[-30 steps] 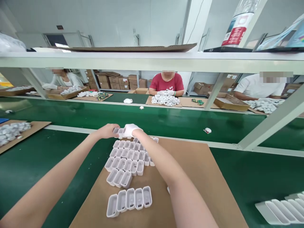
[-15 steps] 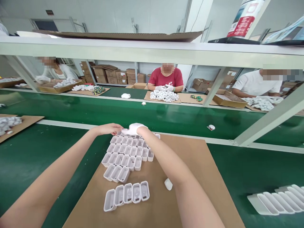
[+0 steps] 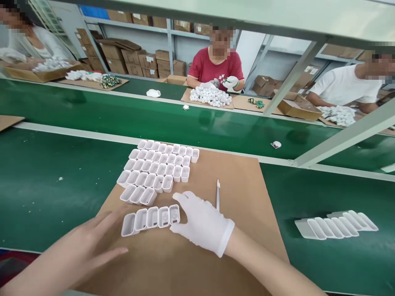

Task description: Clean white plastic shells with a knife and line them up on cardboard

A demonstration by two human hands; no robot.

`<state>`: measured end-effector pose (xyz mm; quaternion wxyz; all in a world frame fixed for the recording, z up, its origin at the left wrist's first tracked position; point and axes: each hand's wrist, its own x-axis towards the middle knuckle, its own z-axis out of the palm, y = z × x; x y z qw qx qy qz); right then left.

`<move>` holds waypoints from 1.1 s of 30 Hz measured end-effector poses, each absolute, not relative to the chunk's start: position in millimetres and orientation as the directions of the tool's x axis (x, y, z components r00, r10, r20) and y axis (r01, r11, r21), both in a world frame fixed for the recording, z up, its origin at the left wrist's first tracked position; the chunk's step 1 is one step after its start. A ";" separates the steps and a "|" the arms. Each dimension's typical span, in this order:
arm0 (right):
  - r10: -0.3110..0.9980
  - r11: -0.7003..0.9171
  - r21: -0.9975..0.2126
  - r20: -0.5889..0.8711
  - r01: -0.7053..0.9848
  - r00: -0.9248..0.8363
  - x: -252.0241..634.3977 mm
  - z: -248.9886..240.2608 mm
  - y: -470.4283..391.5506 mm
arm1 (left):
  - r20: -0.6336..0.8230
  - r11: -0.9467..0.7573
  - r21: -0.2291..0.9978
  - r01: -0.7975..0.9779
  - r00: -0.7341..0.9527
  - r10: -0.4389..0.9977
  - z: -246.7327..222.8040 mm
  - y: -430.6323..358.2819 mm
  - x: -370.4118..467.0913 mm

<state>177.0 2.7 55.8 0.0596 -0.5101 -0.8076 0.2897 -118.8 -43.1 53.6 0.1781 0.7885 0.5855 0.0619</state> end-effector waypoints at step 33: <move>0.939 0.015 -0.563 -0.277 0.827 -0.206 219.0 55.5 45.9 | -0.198 -0.405 -0.039 0.913 0.390 0.899 62.5 51.0 24.2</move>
